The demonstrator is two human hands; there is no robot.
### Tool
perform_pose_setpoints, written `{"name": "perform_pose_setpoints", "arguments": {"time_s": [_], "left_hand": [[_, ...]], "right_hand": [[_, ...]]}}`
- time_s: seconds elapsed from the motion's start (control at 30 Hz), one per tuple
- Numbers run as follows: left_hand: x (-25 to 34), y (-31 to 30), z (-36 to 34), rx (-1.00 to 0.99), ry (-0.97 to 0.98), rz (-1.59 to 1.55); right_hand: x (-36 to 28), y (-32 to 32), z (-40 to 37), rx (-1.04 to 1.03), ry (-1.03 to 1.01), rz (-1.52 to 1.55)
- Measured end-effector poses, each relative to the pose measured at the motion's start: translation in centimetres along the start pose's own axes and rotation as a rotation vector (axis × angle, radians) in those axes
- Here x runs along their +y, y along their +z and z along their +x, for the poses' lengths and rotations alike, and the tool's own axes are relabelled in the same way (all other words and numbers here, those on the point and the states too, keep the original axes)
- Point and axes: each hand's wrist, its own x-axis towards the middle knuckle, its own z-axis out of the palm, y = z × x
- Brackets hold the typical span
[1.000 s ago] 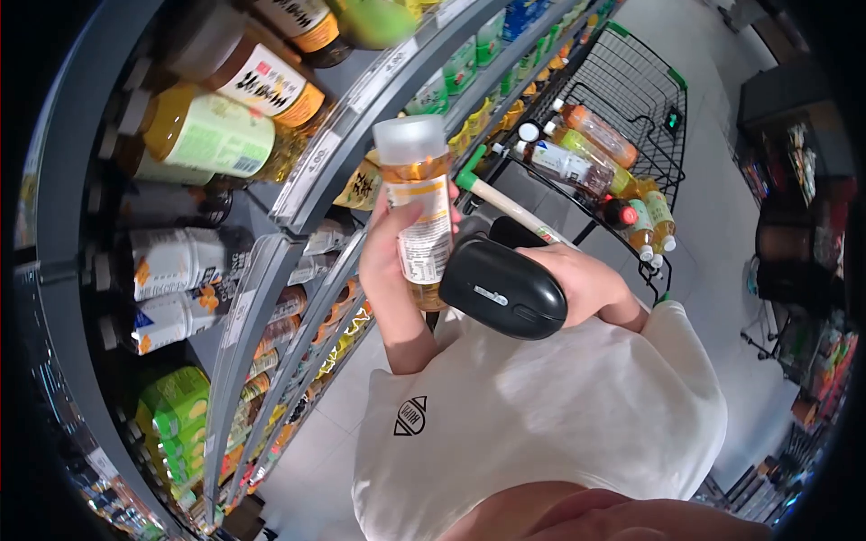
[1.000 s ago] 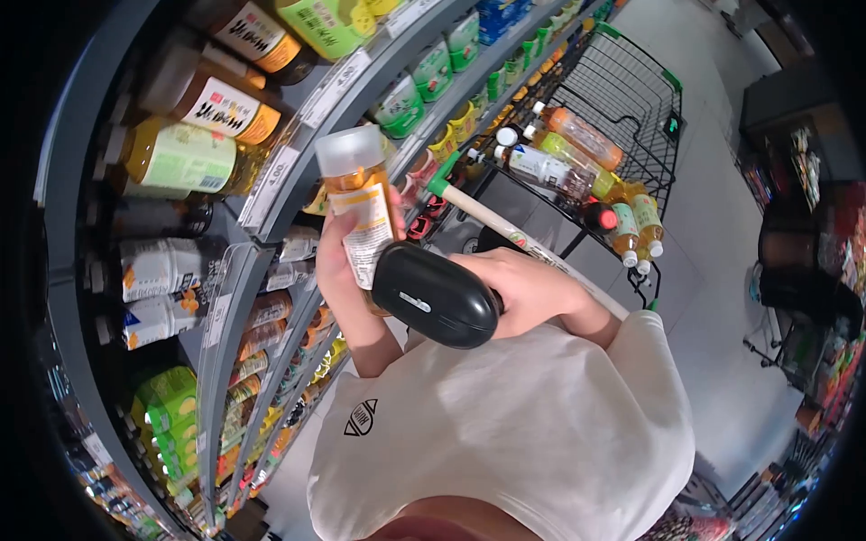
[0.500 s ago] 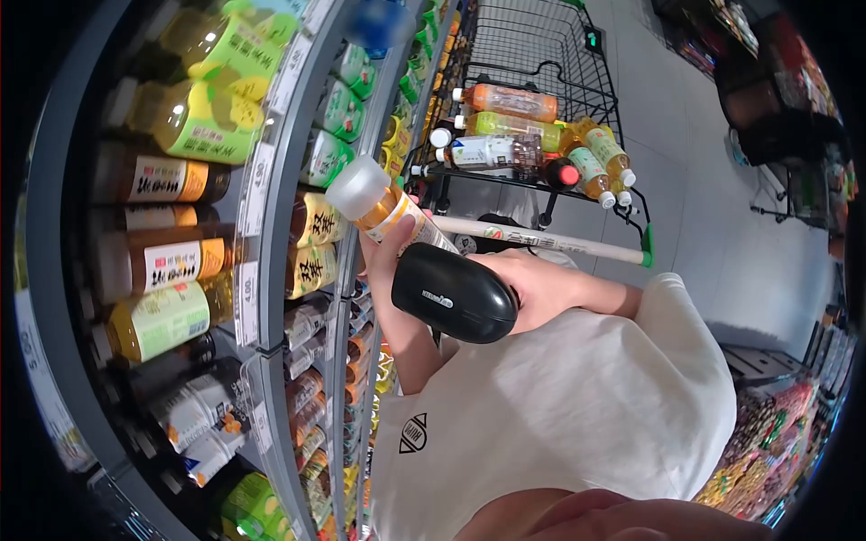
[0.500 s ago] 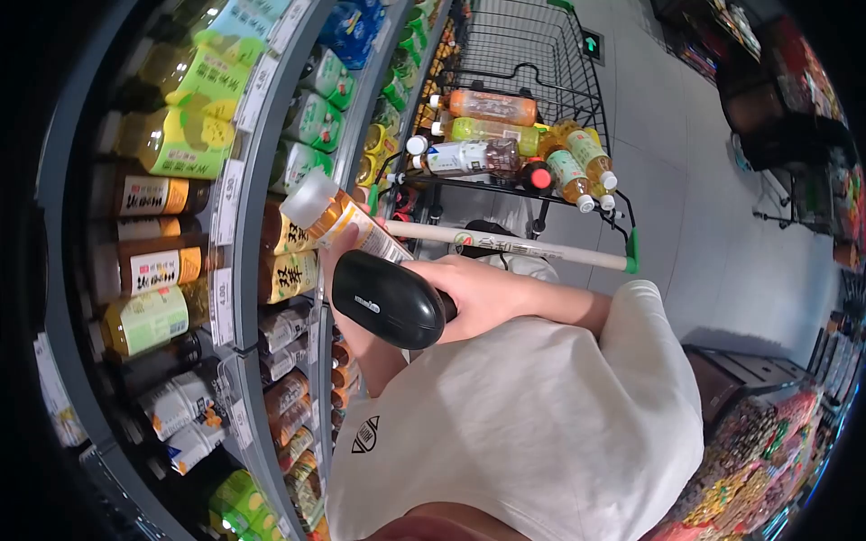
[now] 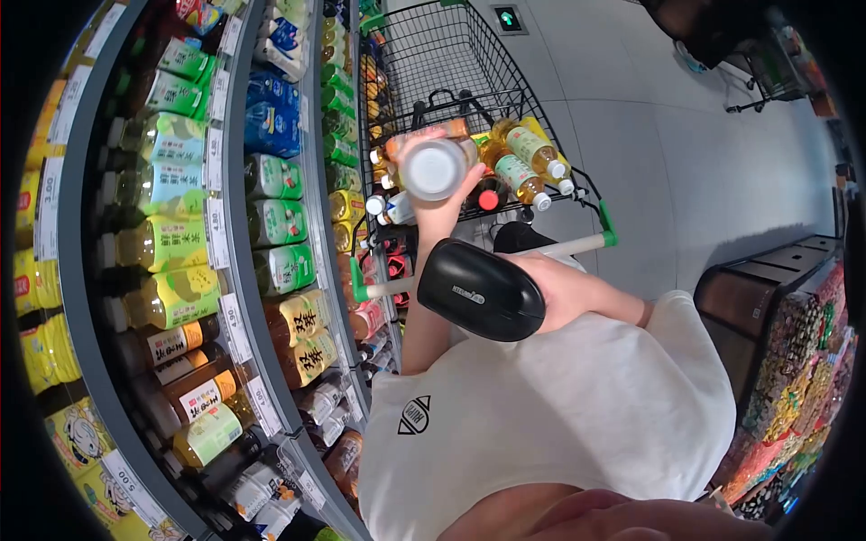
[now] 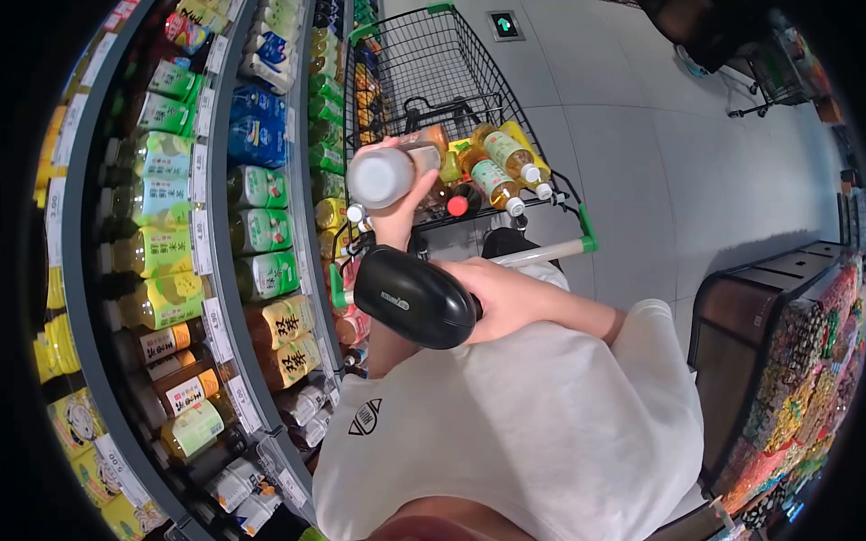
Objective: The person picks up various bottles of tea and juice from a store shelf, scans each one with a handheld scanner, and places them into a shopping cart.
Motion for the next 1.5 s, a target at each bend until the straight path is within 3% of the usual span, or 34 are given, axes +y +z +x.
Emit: {"name": "perform_pose_setpoints", "arguments": {"time_s": [0.13,0.27,0.33,0.4,0.43,0.6,0.67,0.9,0.93,1.0,1.07,1.13,1.2,1.27,1.33,1.4,1.5], "left_hand": [[-4.7,5.3,1.3,-0.214,0.149,0.057],[-7.2,8.4,1.1,-0.276,-0.008,0.066],[-8.4,9.2,1.4,-0.303,0.008,0.069],[-9.4,9.4,1.5,-0.394,0.085,0.186],[-9.9,9.3,1.4,-0.433,0.001,0.149],[-12.4,8.3,0.7,-0.544,0.050,0.174],[-13.4,8.3,0.3,-0.725,0.145,0.243],[-13.8,7.1,0.3,-0.767,-0.032,0.192],[-12.9,6.6,0.4,-0.748,-0.035,0.202],[-8.3,5.2,0.6,-0.576,-0.267,0.254],[-4.7,3.4,-0.9,-0.442,-0.281,0.319],[-2.9,1.6,-3.4,0.056,-0.172,0.445],[-3.5,-0.8,-7.9,0.296,-0.173,0.702],[-3.5,-1.5,-11.6,0.501,-0.299,0.843],[-4.0,-2.0,-14.1,0.505,-0.433,0.841],[-6.2,-1.2,-16.1,0.515,-0.362,1.062],[-6.8,-0.8,-16.7,0.472,-0.247,1.107]], "right_hand": [[-0.1,-2.5,-2.0,0.013,0.077,0.010],[0.2,-4.4,-3.7,0.017,0.098,-0.005],[0.0,-5.1,-4.4,0.061,0.115,0.031],[-0.1,-5.8,-5.0,0.096,0.126,0.065],[0.0,-6.2,-5.5,0.107,0.116,0.048],[0.2,-7.5,-6.7,0.113,0.124,0.031],[0.5,-7.9,-7.1,0.092,0.155,0.028],[0.7,-8.3,-7.4,0.030,0.112,0.019],[0.3,-8.4,-7.3,0.028,0.163,0.036],[0.1,-8.4,-7.1,0.000,0.209,0.054],[0.4,-8.4,-6.9,-0.016,0.274,0.093],[0.6,-8.3,-6.4,-0.043,0.275,0.066],[1.1,-8.2,-5.8,-0.086,0.271,0.048],[1.8,-8.4,-5.3,-0.122,0.260,0.055],[2.3,-8.4,-4.7,-0.181,0.226,0.048],[2.5,-8.5,-4.3,-0.243,0.292,0.022],[2.6,-8.3,-3.8,-0.278,0.283,0.006]]}}
